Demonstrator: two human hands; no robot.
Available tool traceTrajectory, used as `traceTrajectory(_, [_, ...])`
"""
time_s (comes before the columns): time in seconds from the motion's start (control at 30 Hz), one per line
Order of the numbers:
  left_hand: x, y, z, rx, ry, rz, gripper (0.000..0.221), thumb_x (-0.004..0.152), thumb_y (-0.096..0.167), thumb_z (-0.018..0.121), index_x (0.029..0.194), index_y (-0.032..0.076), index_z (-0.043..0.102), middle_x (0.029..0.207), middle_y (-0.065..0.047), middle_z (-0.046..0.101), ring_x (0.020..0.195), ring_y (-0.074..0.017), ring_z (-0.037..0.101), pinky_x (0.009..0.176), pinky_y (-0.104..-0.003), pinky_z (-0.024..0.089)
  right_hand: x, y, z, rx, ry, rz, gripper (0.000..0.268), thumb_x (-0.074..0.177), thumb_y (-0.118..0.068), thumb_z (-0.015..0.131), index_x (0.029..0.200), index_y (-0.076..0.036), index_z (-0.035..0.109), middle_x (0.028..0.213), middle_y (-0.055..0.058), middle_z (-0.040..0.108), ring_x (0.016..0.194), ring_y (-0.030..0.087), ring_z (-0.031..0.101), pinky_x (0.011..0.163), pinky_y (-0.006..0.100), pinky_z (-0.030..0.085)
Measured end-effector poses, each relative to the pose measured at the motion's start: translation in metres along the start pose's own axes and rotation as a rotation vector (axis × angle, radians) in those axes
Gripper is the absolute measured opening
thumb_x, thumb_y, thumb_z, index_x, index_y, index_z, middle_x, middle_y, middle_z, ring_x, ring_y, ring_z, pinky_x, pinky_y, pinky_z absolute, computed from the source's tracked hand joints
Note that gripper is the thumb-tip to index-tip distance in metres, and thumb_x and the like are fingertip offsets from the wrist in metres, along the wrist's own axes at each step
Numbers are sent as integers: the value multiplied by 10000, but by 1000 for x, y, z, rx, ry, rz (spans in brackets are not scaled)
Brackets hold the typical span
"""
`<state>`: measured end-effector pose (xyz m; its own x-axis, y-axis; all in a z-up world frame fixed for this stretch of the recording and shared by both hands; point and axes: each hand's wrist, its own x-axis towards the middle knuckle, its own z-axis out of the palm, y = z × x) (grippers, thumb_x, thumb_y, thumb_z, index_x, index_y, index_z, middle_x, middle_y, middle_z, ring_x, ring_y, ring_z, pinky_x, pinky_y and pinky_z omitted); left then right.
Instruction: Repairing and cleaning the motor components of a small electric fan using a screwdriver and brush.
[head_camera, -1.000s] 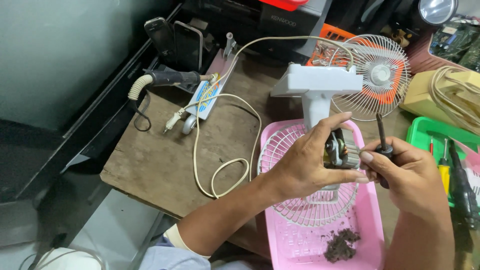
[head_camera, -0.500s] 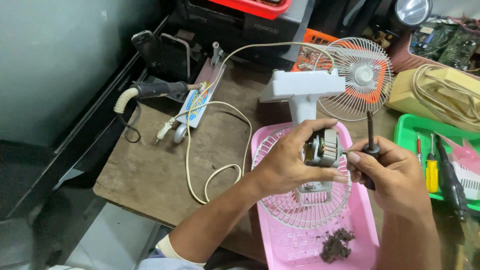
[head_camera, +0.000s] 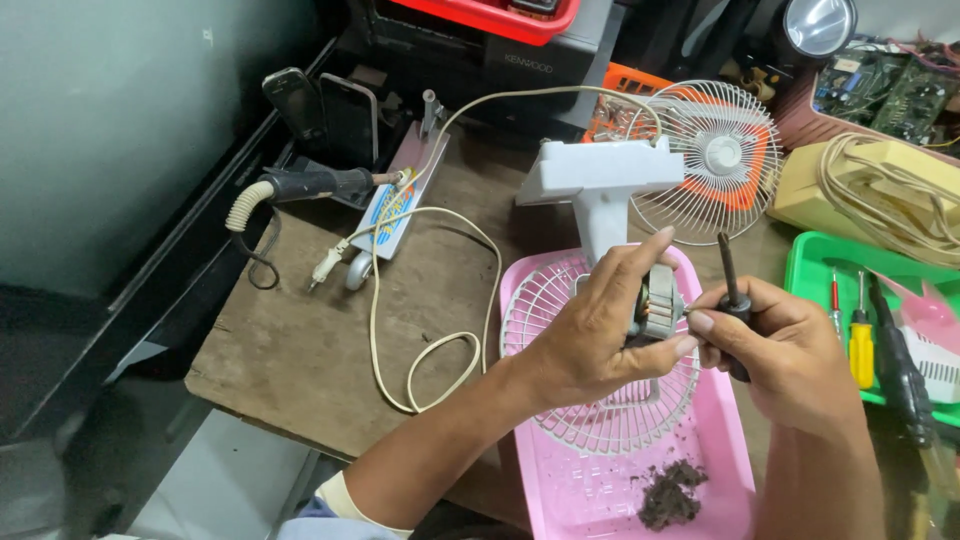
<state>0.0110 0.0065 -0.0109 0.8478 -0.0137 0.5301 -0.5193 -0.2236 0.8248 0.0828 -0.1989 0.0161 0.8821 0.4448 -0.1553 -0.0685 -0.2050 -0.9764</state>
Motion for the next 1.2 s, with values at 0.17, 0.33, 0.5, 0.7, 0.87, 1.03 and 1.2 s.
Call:
traceTrajectory(0.17, [-2,-5,2,12,-4,5,935,917,297,675,1634,67,121,1384,-155,500,1342,-304,513,1267,-458,368,-5,-4,4,-91,-19,-45,104,896,-75,736,920,23,709,644,86,607,561,138,551,527,252,471])
traceTrajectory(0.33, [0,5,-1,-20,5,-113,922,915,471,644,1602,43,203,1473,-194,462,1391,-306,484,1245,-422,369,-7,-3,8,-50,-24,-37,102,917,-67,715,938,32,702,666,80,592,568,130,545,525,249,459])
traceTrajectory(0.5, [2,7,-6,-102,23,-136,781,986,430,578,1578,47,244,1426,-173,478,1375,-282,494,1208,-418,417,-11,-16,4,-91,-27,-19,151,904,-81,726,1007,29,731,669,99,606,574,152,553,535,258,485])
traceTrajectory(0.7, [1,-2,-12,-296,-19,-269,819,962,473,604,1605,110,250,1289,-46,546,818,-91,553,762,-258,513,-29,-44,-10,-216,-18,9,477,904,-20,577,1380,18,591,1358,103,647,1187,177,651,1002,313,552])
traceTrajectory(0.87, [3,-6,-15,-502,29,-265,862,974,590,579,1588,74,261,1302,-61,534,926,-114,559,768,-258,517,-50,-69,-13,-655,101,113,568,880,-217,679,1444,-274,662,877,6,836,679,116,780,723,243,534])
traceTrajectory(1.03, [7,-3,-13,-530,123,-262,741,1006,507,568,1549,72,312,1265,-106,568,1121,-203,650,747,-298,586,-73,-83,-5,-742,150,25,410,853,-264,695,1260,-223,714,1129,-65,825,962,97,767,845,288,541])
traceTrajectory(1.2, [9,-1,-12,-521,174,-241,686,1022,490,560,1513,50,371,1230,-106,587,1071,-223,677,953,-386,589,-83,-83,-1,-814,30,-333,368,853,-238,715,1204,-129,719,1059,-16,800,868,103,770,789,280,569])
